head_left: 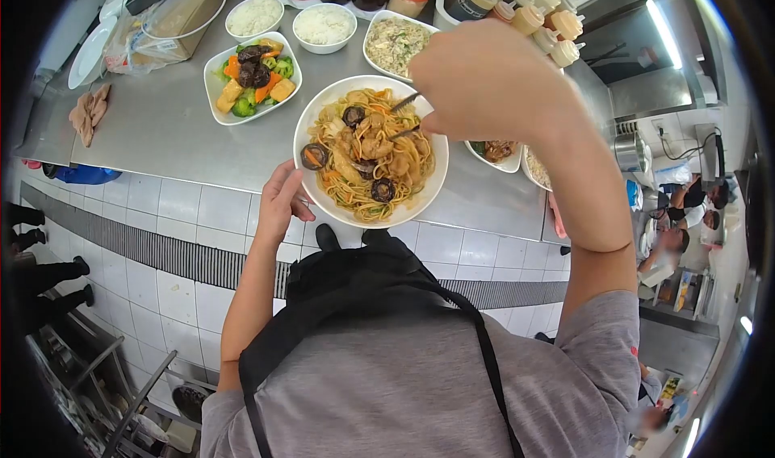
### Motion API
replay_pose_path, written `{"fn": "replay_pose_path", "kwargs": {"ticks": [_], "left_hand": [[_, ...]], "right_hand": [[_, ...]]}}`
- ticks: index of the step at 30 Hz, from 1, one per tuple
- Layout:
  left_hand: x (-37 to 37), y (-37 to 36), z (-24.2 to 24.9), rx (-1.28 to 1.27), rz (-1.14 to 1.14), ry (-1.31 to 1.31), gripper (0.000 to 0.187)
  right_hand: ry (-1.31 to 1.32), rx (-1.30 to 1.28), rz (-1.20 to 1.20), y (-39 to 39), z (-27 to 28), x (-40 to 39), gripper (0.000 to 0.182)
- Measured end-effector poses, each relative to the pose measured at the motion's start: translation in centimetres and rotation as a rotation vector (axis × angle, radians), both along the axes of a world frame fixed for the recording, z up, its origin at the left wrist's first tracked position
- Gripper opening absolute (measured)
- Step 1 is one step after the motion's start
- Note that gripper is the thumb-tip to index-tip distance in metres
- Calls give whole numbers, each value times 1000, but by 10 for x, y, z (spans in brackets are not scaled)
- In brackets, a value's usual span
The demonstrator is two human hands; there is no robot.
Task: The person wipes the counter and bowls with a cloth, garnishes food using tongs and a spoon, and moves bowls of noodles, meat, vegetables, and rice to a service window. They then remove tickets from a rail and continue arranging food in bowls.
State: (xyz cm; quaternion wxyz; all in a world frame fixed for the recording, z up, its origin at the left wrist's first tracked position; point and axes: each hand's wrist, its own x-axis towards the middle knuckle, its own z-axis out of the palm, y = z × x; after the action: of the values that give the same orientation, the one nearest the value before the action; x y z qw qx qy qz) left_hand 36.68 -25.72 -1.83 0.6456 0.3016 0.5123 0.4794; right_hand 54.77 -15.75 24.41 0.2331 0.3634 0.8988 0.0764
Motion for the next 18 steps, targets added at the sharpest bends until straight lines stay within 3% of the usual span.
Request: {"fn": "replay_pose_path", "kwargs": {"ticks": [3, 10, 18], "left_hand": [[0, 0, -1, 4, 7, -1, 39], [-1, 0, 1, 19, -12, 2, 40], [2, 0, 3, 8, 0, 33, 38]], "right_hand": [[4, 28, -10, 4, -4, 10, 21], [-226, -127, -78, 24, -91, 39, 15], [-73, -149, -23, 15, -75, 20, 22]]}}
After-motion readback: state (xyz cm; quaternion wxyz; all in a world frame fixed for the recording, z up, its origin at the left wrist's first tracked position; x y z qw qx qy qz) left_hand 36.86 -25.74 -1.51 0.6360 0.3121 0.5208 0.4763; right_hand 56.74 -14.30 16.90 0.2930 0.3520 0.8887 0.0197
